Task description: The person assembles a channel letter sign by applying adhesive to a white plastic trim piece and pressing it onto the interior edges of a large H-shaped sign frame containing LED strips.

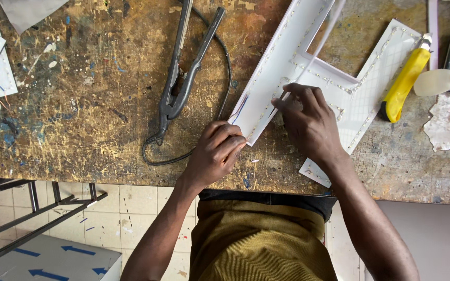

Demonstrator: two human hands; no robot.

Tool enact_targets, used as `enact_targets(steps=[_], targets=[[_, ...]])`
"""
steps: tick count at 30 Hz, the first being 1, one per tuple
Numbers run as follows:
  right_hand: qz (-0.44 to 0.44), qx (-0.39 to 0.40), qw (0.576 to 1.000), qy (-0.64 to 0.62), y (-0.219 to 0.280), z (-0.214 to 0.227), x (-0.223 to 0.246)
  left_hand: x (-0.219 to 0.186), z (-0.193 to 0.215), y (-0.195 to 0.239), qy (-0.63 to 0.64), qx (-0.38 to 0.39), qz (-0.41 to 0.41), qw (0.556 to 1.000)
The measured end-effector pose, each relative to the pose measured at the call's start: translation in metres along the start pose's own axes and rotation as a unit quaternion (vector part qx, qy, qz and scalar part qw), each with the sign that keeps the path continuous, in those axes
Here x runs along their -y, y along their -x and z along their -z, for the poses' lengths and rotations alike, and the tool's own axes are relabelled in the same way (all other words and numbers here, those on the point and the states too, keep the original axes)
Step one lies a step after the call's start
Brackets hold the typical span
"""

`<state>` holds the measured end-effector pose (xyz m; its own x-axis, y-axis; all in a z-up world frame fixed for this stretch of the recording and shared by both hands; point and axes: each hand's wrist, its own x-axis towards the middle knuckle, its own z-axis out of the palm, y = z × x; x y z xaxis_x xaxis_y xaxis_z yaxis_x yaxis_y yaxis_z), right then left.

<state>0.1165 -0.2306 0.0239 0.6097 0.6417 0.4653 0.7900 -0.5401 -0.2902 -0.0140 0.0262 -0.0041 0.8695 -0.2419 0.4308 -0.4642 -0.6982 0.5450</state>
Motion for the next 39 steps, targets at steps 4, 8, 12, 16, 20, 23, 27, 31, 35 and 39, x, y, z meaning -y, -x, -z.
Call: enact_targets(steps=[4, 8, 12, 16, 20, 23, 27, 31, 35, 39], targets=[[0.017, 0.036, 0.997, -0.061, -0.005, 0.012, 0.019, 0.003, -0.01, 0.007, -0.025, 0.004, 0.005, 1.0], [0.063, 0.059, 0.984, -0.159, -0.003, 0.009, 0.029, 0.003, -0.008, 0.006, -0.026, -0.004, -0.008, 1.0], [0.076, 0.07, 0.976, -0.192, 0.007, -0.005, 0.018, 0.004, -0.011, 0.005, -0.013, -0.009, -0.009, 1.0], [0.082, 0.068, 0.977, -0.183, 0.006, -0.008, 0.016, 0.005, -0.01, 0.005, -0.024, -0.007, -0.012, 1.0], [0.082, 0.067, 0.975, -0.194, 0.007, -0.009, 0.017, 0.003, -0.012, 0.009, -0.02, -0.01, 0.004, 1.0], [0.081, 0.065, 0.975, -0.195, 0.008, -0.011, 0.016, 0.003, -0.013, 0.008, -0.018, -0.008, 0.006, 1.0], [0.074, 0.07, 0.972, -0.214, 0.01, -0.017, 0.015, 0.003, -0.013, 0.007, -0.011, -0.006, 0.012, 1.0], [0.069, 0.08, 0.967, -0.233, 0.002, -0.008, 0.02, 0.002, -0.011, 0.007, -0.007, -0.008, 0.013, 1.0], [0.069, 0.083, 0.964, -0.242, 0.005, -0.01, 0.018, 0.0, -0.005, 0.004, 0.015, 0.001, 0.021, 1.0], [0.066, 0.086, 0.964, -0.245, 0.01, -0.015, 0.016, -0.001, -0.007, 0.006, 0.02, -0.001, 0.014, 1.0]])
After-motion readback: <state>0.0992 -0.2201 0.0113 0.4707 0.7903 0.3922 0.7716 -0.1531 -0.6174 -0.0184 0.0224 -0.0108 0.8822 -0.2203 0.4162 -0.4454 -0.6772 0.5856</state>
